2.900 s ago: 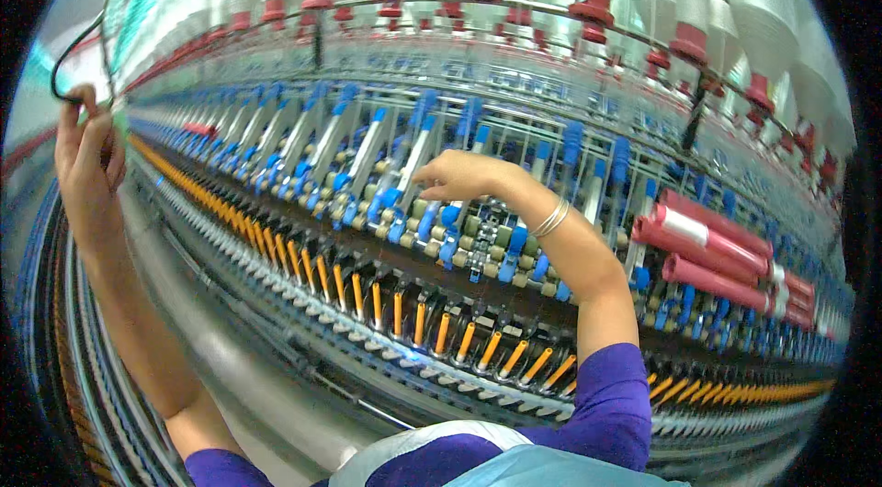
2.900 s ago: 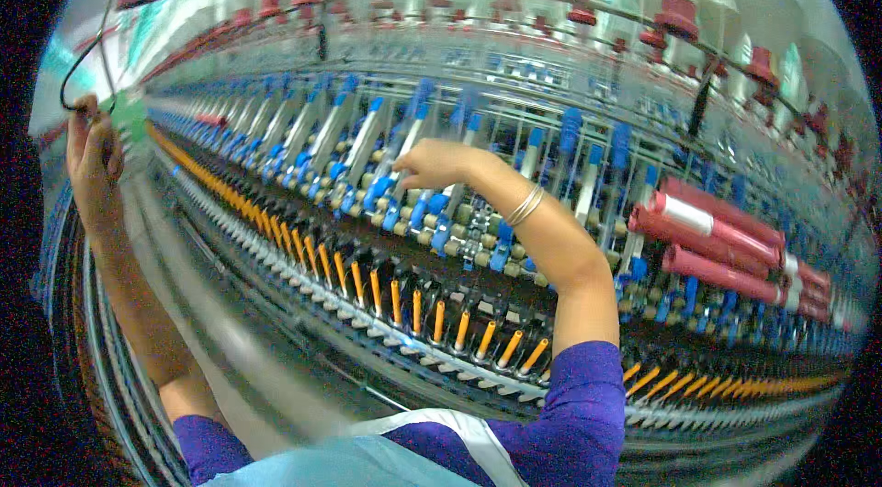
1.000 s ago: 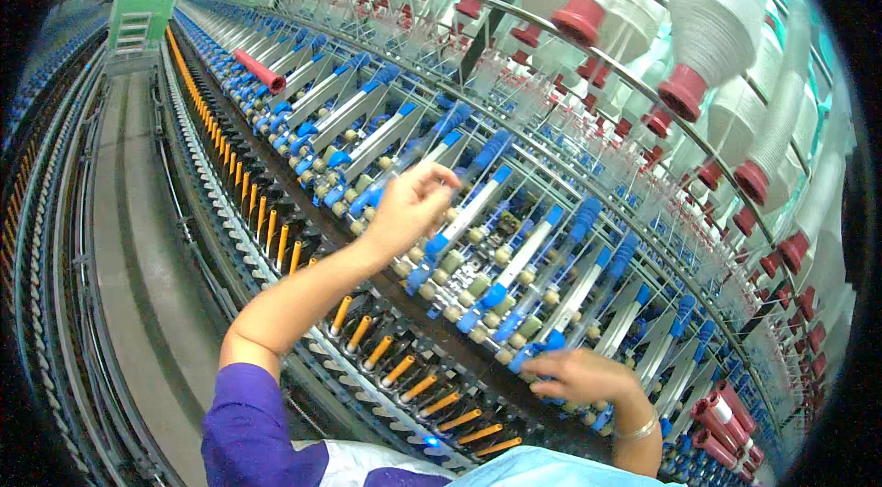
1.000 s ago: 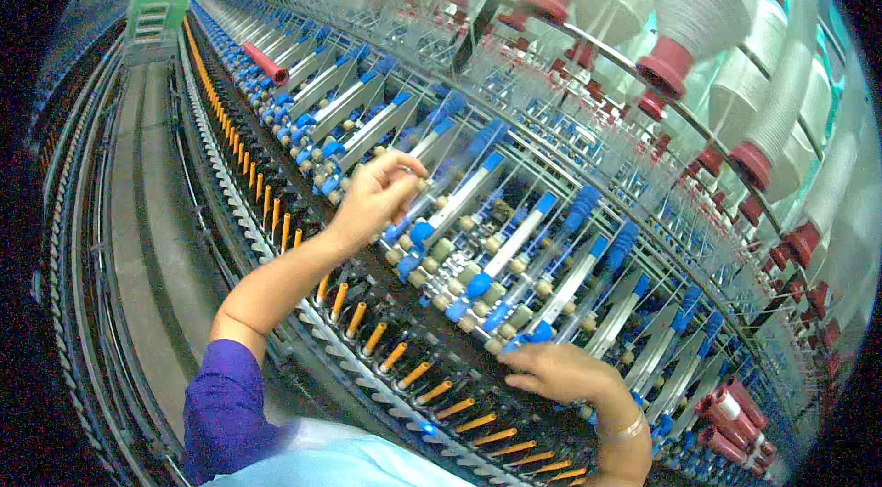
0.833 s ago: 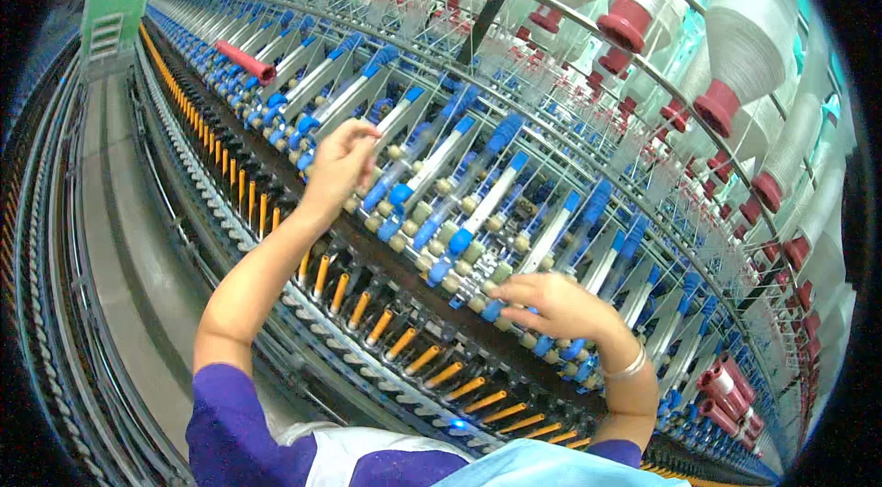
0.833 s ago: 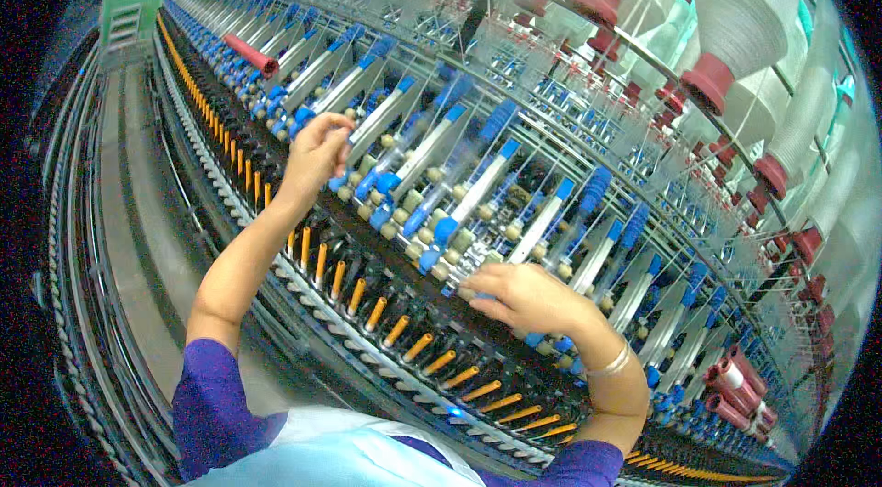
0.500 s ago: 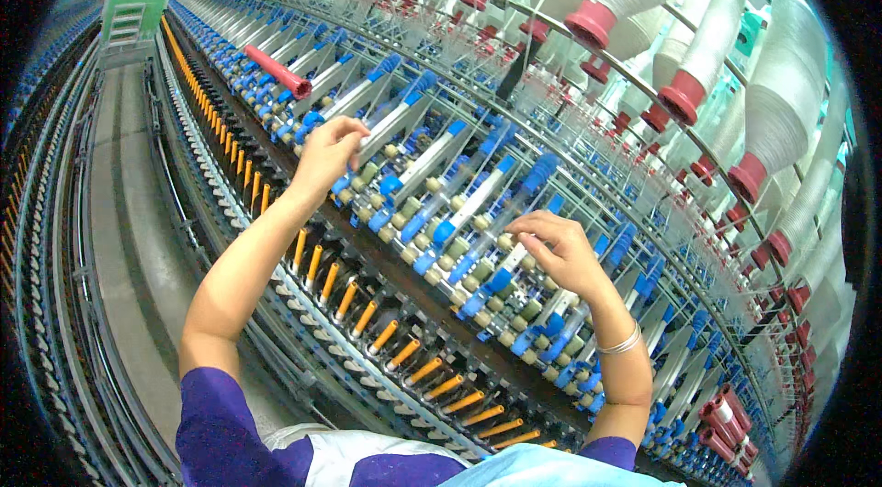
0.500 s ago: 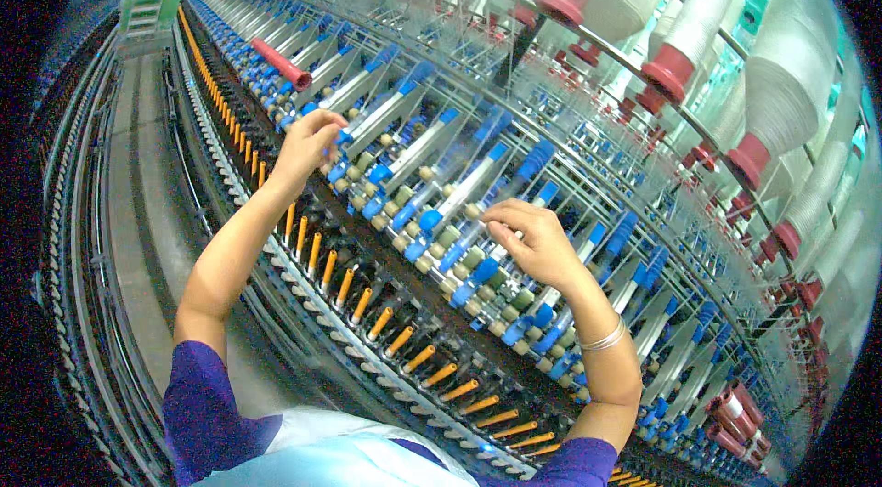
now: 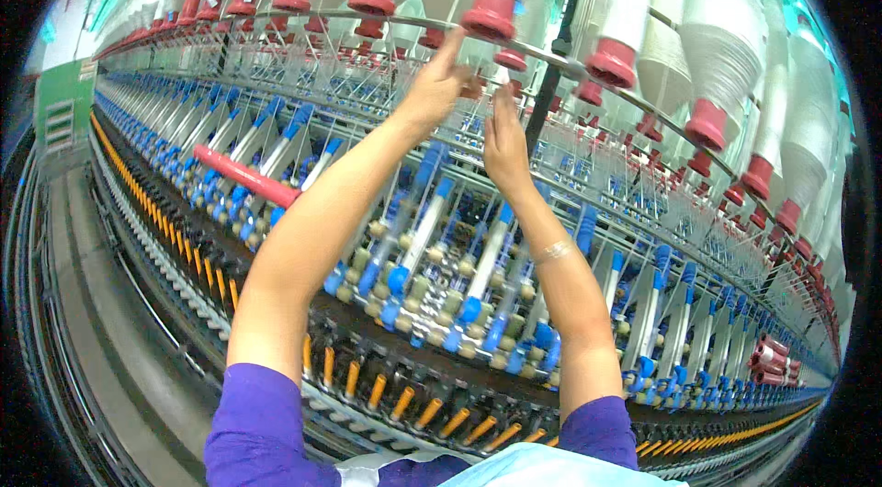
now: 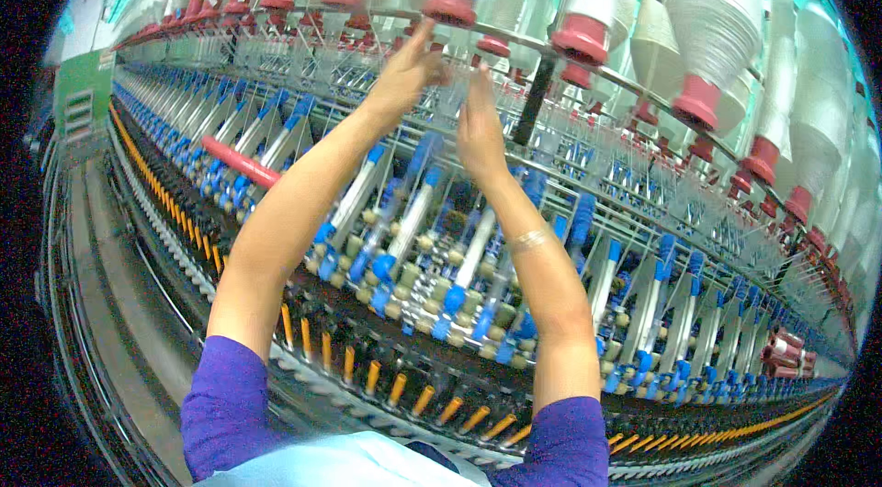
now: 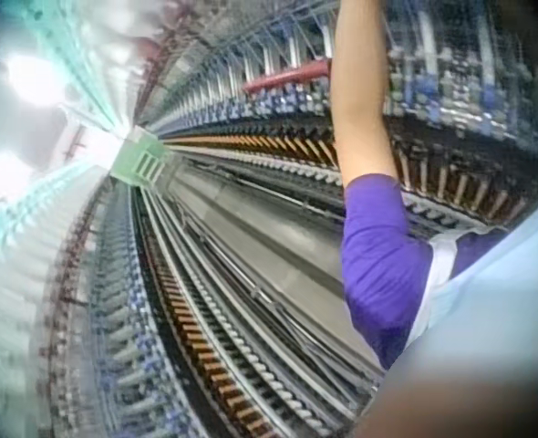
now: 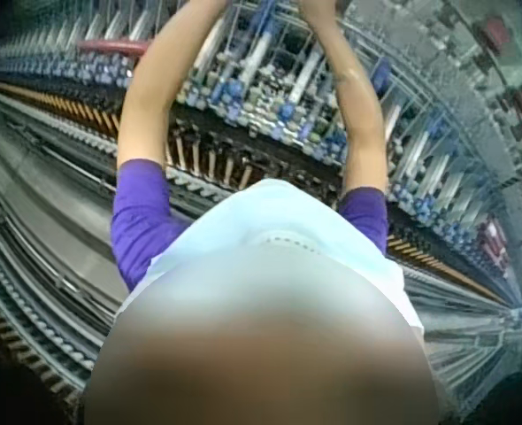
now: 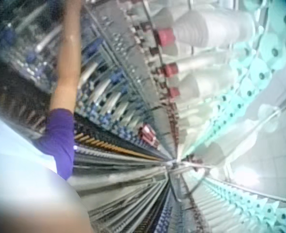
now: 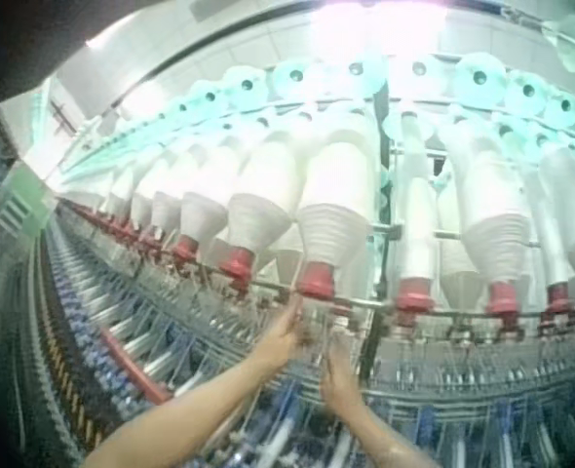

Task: The person threads white yarn through a circular textile machine, guiding it through multiple guides and tensioners, then winds it onto small bobbins. The person repeatedly replaces empty bobbins with full ones and continues threading the yarn through the machine's components.

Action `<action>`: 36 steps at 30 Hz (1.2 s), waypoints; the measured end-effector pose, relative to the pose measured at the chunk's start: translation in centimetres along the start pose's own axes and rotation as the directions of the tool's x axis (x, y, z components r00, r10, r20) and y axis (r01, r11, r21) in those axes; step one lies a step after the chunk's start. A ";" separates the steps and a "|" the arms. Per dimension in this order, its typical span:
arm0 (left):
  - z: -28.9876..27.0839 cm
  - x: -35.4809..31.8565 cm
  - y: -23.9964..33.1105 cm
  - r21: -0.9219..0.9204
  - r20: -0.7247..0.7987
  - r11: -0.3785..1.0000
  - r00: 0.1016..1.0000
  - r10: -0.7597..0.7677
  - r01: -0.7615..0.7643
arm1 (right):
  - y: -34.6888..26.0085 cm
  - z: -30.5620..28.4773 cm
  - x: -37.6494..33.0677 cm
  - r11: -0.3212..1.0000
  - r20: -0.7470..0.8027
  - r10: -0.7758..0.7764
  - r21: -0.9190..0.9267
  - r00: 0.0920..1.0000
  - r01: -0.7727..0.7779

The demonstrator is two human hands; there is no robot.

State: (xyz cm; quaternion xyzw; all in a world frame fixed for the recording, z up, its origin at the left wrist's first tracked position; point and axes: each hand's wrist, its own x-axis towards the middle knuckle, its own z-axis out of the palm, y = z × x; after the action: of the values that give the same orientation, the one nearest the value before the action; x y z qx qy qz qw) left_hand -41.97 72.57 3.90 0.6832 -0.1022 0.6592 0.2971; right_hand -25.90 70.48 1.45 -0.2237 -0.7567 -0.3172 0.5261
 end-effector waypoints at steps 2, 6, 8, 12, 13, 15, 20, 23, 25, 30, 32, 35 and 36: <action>-0.1 3.6 -0.8 -0.077 0.145 0.993 0.985 0.095 -0.085 | 1.3 2.8 3.8 0.971 -0.206 -0.050 -0.238 0.977 -0.001; 0.4 7.7 1.1 -0.167 0.109 0.971 0.982 -0.155 0.172 | 5.1 3.8 8.9 0.966 -0.354 0.244 0.166 0.903 -0.196; 0.2 7.5 2.0 -0.235 0.127 0.968 0.990 -0.060 0.089 | 7.2 3.5 10.5 0.678 -0.022 0.568 0.579 0.822 -0.453; -2.1 2.2 -0.7 0.336 0.810 0.534 0.527 0.256 -0.776 | 10.1 3.2 10.8 0.765 -0.183 0.586 0.447 0.790 -0.464; -2.1 2.1 -0.5 0.384 0.833 0.730 0.553 -0.010 -0.566 | 10.4 3.2 10.5 0.793 -0.170 0.598 0.273 0.783 -0.545; -2.2 2.7 -3.8 0.502 0.813 0.859 0.394 -0.429 -0.099 | 11.0 3.1 9.5 0.820 -0.210 0.572 0.167 0.793 -0.547; -1.6 3.3 -7.3 0.797 0.302 0.573 0.697 -0.651 0.190 | 12.9 2.9 9.4 0.876 -0.186 -0.160 -0.479 0.969 0.052; -3.4 -0.9 -6.5 0.622 0.390 0.732 0.701 -0.597 0.278 | 12.3 3.2 11.0 0.918 -0.134 0.329 -0.184 0.935 -0.350; -5.2 -2.8 -6.2 0.350 0.196 0.801 0.799 -0.569 0.485 | 9.1 3.3 10.3 0.837 -0.111 0.544 0.137 0.832 -0.530; -2.9 -5.9 -5.3 -0.409 0.398 0.636 0.755 -0.521 0.654 | -10.3 2.0 -5.8 0.424 0.284 0.817 0.295 0.502 -0.856; 0.1 -8.9 -3.6 -0.532 0.465 0.443 0.686 -0.560 0.722 | -18.9 0.8 -15.1 0.315 0.519 0.818 -0.043 0.248 -0.948; 0.6 -14.1 -1.3 -0.674 0.332 0.430 0.766 -0.551 0.601 | -25.4 -1.5 -24.5 0.339 0.796 0.552 0.058 0.248 -0.939; -0.8 -15.3 -0.6 -0.690 0.128 0.549 0.826 -0.549 0.472 | -25.3 -2.1 -25.2 0.287 0.748 0.626 0.046 0.223 -0.957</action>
State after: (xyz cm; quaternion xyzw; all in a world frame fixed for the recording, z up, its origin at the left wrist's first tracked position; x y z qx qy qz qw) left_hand -44.04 69.61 -11.02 0.4848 -0.1236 0.4894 0.7143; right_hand -32.86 51.18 -27.85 -0.5339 -0.6873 0.3172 0.3769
